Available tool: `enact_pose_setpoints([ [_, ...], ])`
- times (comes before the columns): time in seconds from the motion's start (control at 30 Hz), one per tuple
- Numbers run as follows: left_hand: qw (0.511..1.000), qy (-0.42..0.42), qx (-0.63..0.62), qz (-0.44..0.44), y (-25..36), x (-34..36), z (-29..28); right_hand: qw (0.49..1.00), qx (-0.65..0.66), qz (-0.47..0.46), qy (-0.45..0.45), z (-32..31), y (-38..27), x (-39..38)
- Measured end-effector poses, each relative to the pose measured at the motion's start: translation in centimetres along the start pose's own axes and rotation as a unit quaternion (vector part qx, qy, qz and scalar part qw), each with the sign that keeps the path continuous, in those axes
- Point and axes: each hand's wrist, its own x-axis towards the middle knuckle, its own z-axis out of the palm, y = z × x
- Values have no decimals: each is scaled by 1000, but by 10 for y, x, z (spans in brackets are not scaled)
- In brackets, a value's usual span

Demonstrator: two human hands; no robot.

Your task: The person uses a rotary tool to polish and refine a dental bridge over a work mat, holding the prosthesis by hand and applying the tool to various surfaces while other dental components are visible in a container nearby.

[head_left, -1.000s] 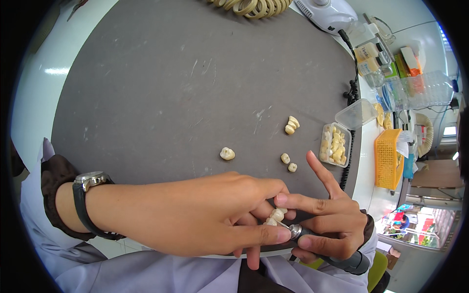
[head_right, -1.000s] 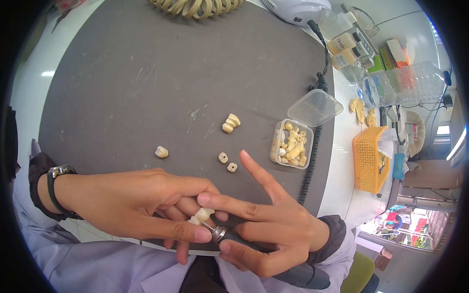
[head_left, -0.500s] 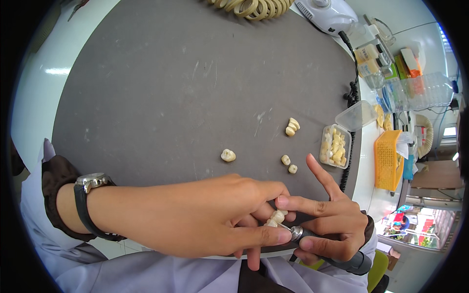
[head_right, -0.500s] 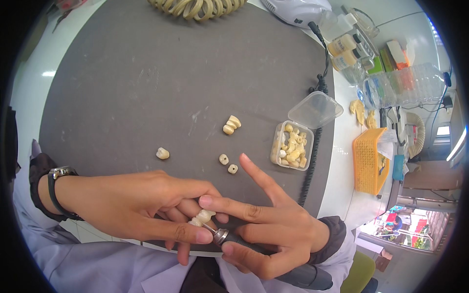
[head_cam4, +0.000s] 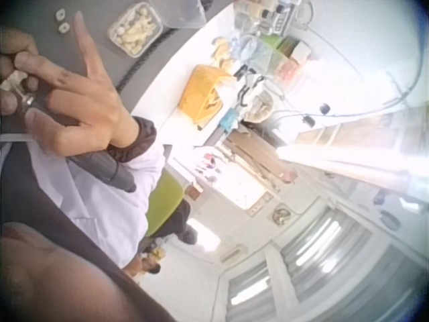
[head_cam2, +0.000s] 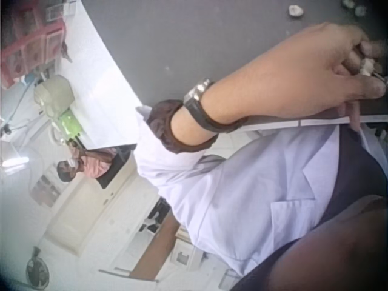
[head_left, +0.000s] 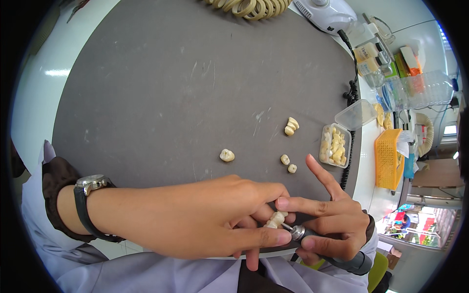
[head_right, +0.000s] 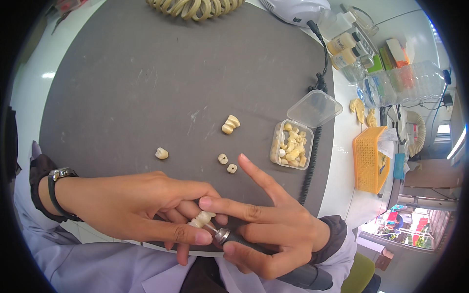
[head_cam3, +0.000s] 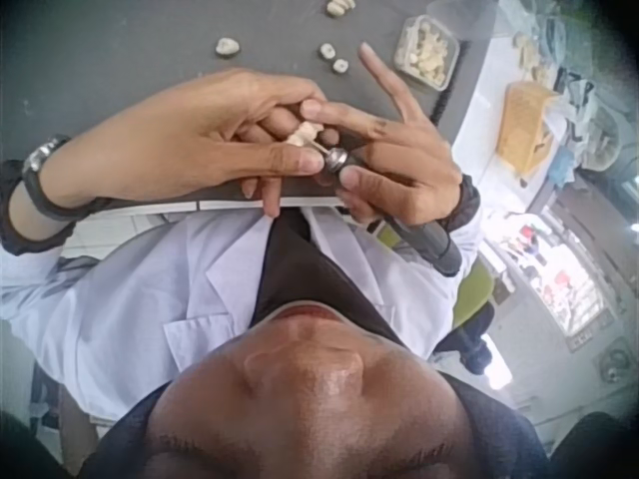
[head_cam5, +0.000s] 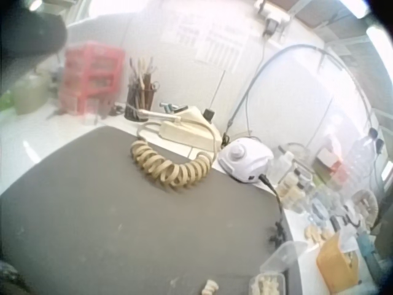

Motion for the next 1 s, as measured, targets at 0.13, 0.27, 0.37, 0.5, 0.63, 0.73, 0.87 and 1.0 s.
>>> enact_pose_setpoints([
  [0.13, 1000, -1, 13, -15, 4, 1, -1, 1000, -7, -10, -1, 1, 1, -1],
  [0.27, 1000, -4, 2, -1, 2, 0, 0, 1000, 17, 3, 20, 1, 0, -2],
  [0.37, 1000, 9, -10, 10, -3, 1, 2, 999, 18, -4, 30, 3, 1, -1],
  [0.5, 1000, 1, 9, 2, 2, 0, 1, 1000, 4, 11, 5, 0, 0, -1],
  [0.63, 1000, -5, 14, -12, 4, 1, -1, 1000, 12, 10, -15, -3, -2, 2],
  [0.73, 1000, -9, 7, 1, 1, 1, -1, 1000, 8, 15, -16, -2, -2, -1],
  [0.87, 1000, 0, 23, 14, 0, 1, 0, 1000, 10, 21, -20, -5, 0, -4],
  [1.0, 1000, -2, 15, -1, 3, 2, 0, 1000, 12, 8, 16, 1, 1, -4],
])
